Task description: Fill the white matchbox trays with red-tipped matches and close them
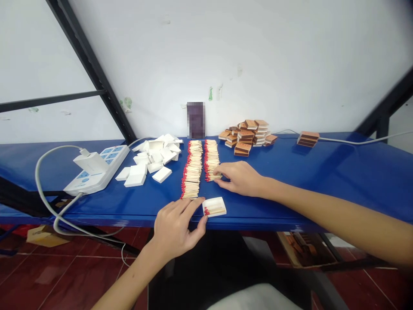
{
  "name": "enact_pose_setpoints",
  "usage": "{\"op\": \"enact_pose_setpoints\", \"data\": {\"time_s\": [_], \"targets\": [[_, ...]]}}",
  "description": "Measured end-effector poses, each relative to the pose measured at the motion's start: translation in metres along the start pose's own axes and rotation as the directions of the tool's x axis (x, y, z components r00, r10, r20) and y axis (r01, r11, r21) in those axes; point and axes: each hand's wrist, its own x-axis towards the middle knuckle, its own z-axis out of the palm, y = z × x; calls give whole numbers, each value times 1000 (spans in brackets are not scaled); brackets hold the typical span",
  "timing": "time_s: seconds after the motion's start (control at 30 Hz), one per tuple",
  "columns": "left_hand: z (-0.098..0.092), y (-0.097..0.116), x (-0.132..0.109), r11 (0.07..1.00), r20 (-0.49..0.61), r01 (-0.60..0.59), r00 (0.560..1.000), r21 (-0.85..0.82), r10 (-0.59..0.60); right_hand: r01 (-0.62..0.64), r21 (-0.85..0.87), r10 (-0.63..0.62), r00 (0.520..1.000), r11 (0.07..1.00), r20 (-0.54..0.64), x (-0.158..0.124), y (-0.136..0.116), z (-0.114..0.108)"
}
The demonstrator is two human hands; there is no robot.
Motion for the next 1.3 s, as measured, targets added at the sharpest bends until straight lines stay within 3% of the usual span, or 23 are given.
{"op": "enact_pose_setpoints", "data": {"time_s": [0.8,1.07,1.3], "targets": [[1,-1,-2,1000,-2,-2,1000,3,2,-28,53,29,999,998,-13,0,-5,-1],[0,0,-1,1000,-4,-5,1000,4,5,-19,33,16,996,999,84,-2,-14,-8],[1,-1,-3,1000,-9,-6,1000,8,6,19,57,-23,997,998,73,-2,-13,-6]]}}
